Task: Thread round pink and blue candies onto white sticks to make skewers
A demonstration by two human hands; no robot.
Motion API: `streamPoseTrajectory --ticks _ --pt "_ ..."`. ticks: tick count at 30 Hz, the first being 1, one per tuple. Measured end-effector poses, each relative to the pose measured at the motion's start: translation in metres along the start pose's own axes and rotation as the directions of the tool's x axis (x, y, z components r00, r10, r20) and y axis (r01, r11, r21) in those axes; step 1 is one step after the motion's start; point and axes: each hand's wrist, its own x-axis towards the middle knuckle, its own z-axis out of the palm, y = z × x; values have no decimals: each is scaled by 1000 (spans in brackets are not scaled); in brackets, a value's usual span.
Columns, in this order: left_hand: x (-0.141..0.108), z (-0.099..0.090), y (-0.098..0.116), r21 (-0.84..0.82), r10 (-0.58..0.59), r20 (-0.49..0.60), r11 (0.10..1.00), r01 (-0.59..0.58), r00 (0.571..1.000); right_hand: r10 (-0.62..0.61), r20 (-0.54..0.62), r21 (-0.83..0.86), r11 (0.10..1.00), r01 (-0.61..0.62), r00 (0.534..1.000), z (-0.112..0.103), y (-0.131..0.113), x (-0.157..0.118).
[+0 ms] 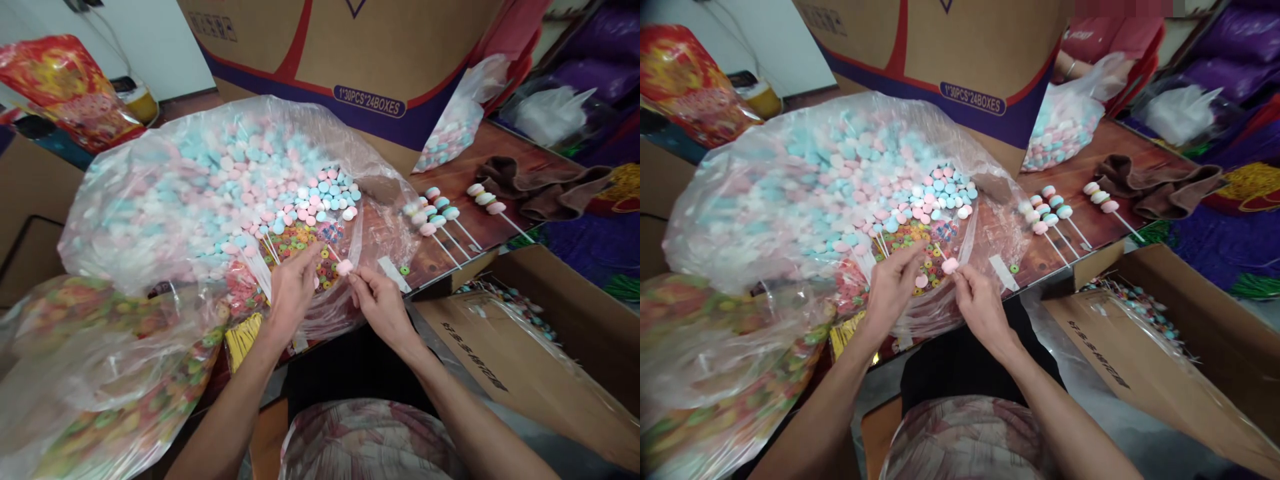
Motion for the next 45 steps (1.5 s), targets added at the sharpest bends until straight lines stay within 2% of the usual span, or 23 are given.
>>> streamPoseTrajectory --ticks 3,5,7,13,19,25,31,35,40,43,45 --pt "20 6 -7 355 -21 8 935 16 1000 7 -3 -79 997 -7 1000 -5 9 -2" --pt "26 11 -12 440 -10 65 898 -20 998 7 -3 -82 997 -7 1000 -4 10 -4" --pt "26 14 -17 418 4 78 908 -36 997 -4 -2 -82 997 4 1000 -3 10 -5" --pt "28 10 -30 259 -32 -13 965 34 999 -27 2 -80 996 27 1000 -2 8 -5" --pt "37 12 -30 384 35 96 921 -69 995 -36 6 -72 997 37 999 -3 8 -5" --pt "35 12 -25 488 25 173 866 -108 985 -37 18 -73 997 38 999 -3 9 -6" --pt "28 11 -33 400 168 176 888 -227 970 -56 23 -78 995 57 998 -3 12 -6" --pt "23 10 -37 329 186 131 918 -220 974 -55 25 -75 996 57 998 -3 14 -7" --pt "21 9 -31 184 61 -5 981 -59 998 -50 45 -75 996 53 998 -4 13 -7" --pt "20 9 -28 -50 -75 -70 996 71 995 -45 50 -59 997 48 998 -3 10 -8" --pt "20 10 -25 -224 -150 -71 966 131 986 -48 58 -41 998 50 997 -2 8 -8"
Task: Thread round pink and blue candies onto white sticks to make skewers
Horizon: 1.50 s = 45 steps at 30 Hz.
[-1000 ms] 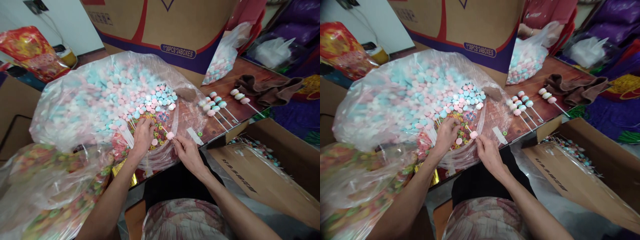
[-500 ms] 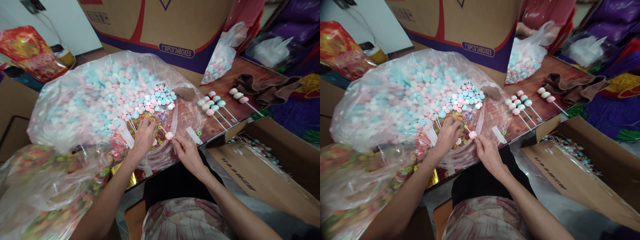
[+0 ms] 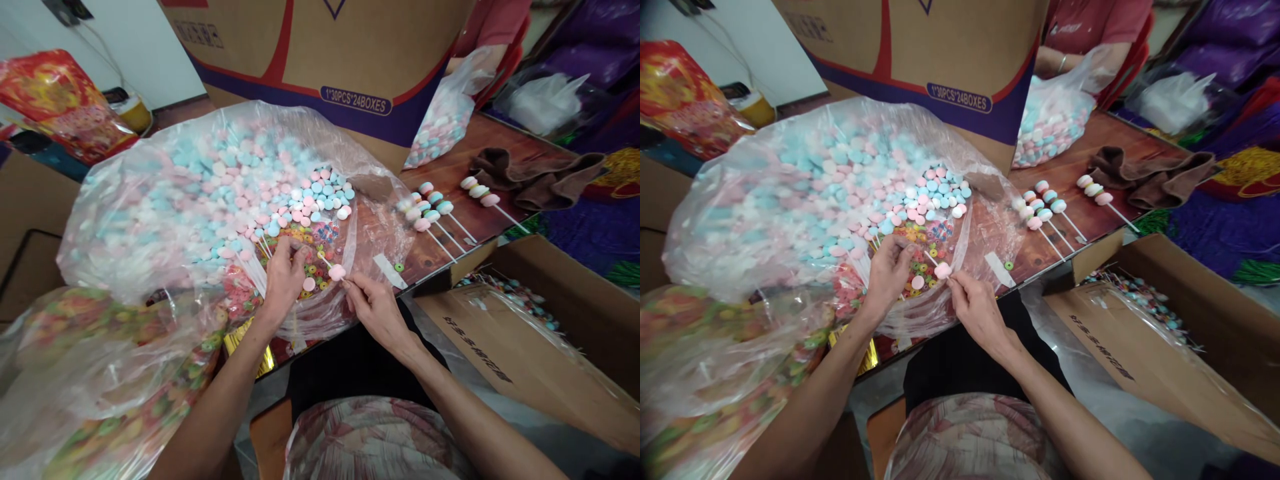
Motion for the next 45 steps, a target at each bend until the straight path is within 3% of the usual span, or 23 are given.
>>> streamPoseTrajectory --ticks 3,6,15,18,21,29,37,42,45 --pt "-2 3 6 -265 -65 -28 963 55 998 -18 32 27 999 17 999 3 -4 1" --pt "-4 6 12 -413 -78 -62 909 45 995 -22 54 28 999 21 998 6 -6 3" --pt "-17 2 17 -463 -69 -14 885 55 998 20 46 56 998 -23 999 9 -9 6" --pt "-17 1 18 -602 -215 -11 781 165 977 1 16 90 996 -2 1000 11 -11 4" --pt "-16 0 19 -689 -330 59 669 278 942 -26 29 100 995 23 999 14 -10 2" --pt "-20 -3 21 -690 -361 102 646 327 927 -10 22 97 995 8 1000 14 -8 1" --pt "-29 1 31 -643 -405 263 603 472 876 -36 -31 94 995 39 999 19 -10 0" --pt "-33 8 37 -560 -308 342 692 456 888 -21 -109 132 991 35 994 20 -5 -5" --pt "-15 10 31 -485 -226 287 804 345 931 -27 -165 109 993 46 986 9 -3 -2"
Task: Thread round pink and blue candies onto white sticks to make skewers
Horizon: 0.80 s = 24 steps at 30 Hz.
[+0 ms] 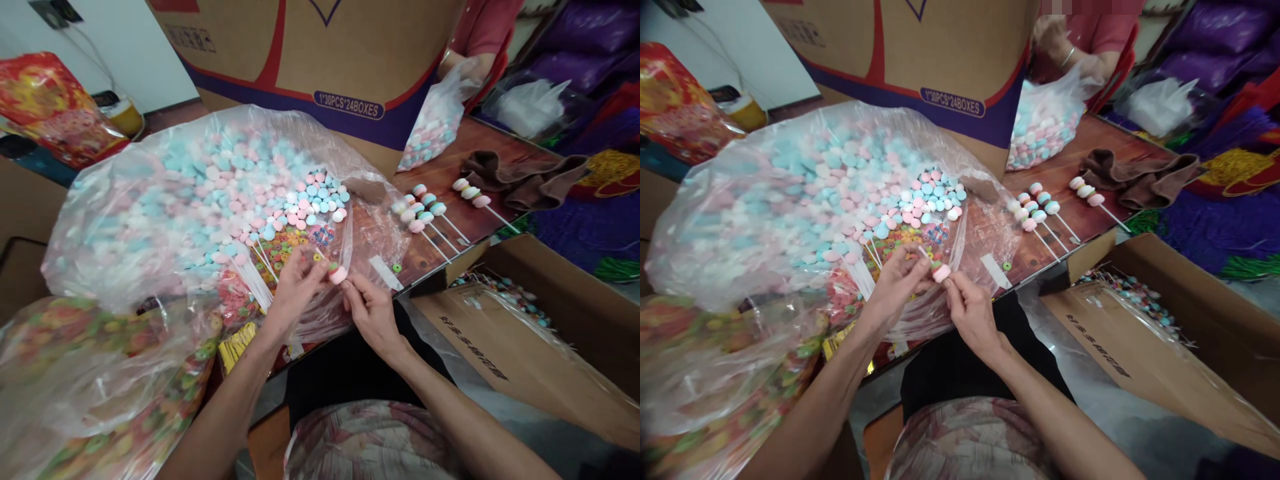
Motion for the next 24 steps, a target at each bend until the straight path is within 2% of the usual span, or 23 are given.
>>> streamPoseTrajectory --ticks 2,3,5,6,7,9,12,13,14,16,18,20,22,24 --pt "19 -6 1 262 143 -43 957 -127 989 -17 -59 -23 1000 15 998 -10 1 5" --pt "29 -9 1 444 207 -45 881 -166 977 -17 -86 -30 999 14 996 -14 1 8" --pt "44 -13 2 748 264 -14 642 -165 964 3 -119 -29 1000 -7 993 -21 3 12" --pt "50 -13 2 840 263 11 521 -151 965 18 -121 -26 999 -21 992 -23 4 13" --pt "54 -12 2 896 254 34 421 -142 967 31 -117 -25 999 -34 993 -23 6 13" --pt "58 -9 2 949 233 85 277 -150 969 44 -102 -34 998 -48 994 -22 8 12" --pt "62 -5 4 968 217 151 166 -189 964 36 -89 -70 997 -42 995 -18 11 10" --pt "63 -6 5 963 218 165 176 -205 962 35 -89 -78 996 -42 995 -17 11 10" --pt "64 -8 7 949 218 173 224 -221 961 33 -89 -83 996 -40 996 -17 11 10" --pt "67 -15 11 868 210 169 431 -246 963 26 -85 -86 996 -33 996 -18 12 10" --pt "66 -28 17 696 195 153 675 -246 969 9 -80 -93 996 -17 997 -18 13 10" --pt "61 -42 23 512 172 105 835 -201 980 -10 -82 -108 994 1 997 -18 14 10" --pt "52 -55 29 377 136 14 917 -131 991 -29 -87 -126 992 18 996 -17 15 9" --pt "38 -65 34 267 92 -83 961 -67 992 -50 -90 -146 989 37 995 -16 17 8"
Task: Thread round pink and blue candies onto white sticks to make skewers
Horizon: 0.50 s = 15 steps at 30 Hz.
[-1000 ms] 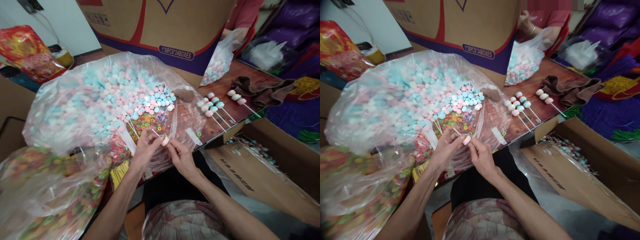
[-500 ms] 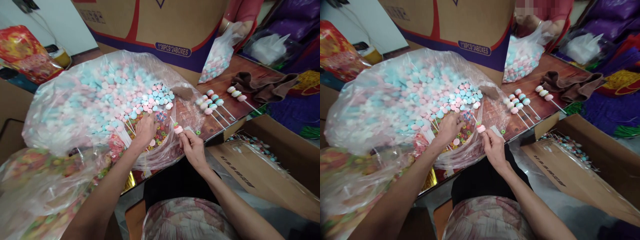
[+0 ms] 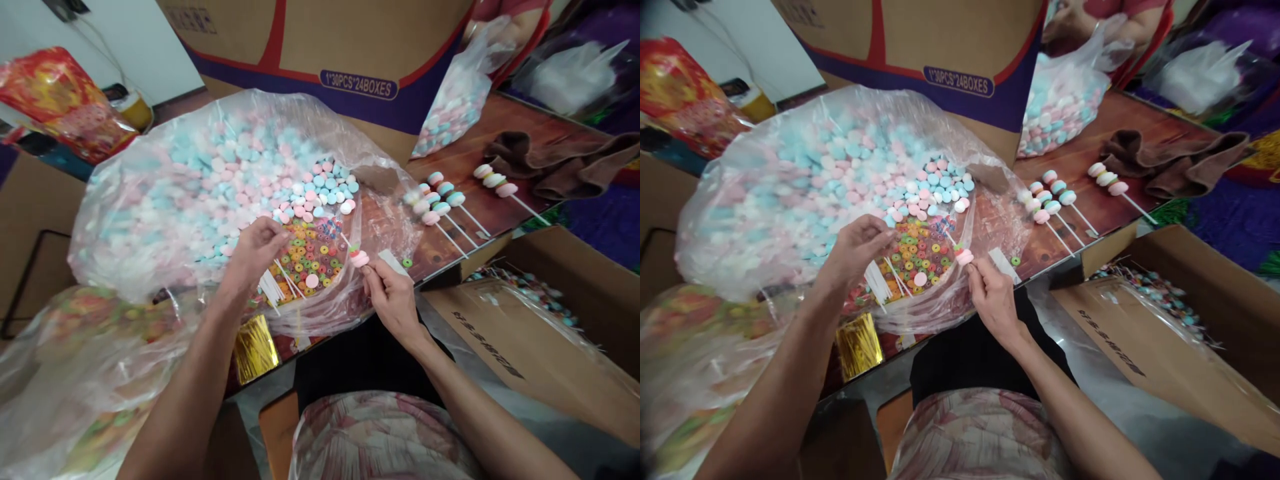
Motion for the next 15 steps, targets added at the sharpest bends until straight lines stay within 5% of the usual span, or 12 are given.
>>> streamPoseTrajectory --ticks 9,15 --pt "-66 -53 15 -65 -50 -243 997 35 969 -66 30 -65 996 68 997 0 6 -3" --pt "-113 -96 21 45 42 -466 999 -24 884 -128 37 -106 986 131 991 -3 9 -7"
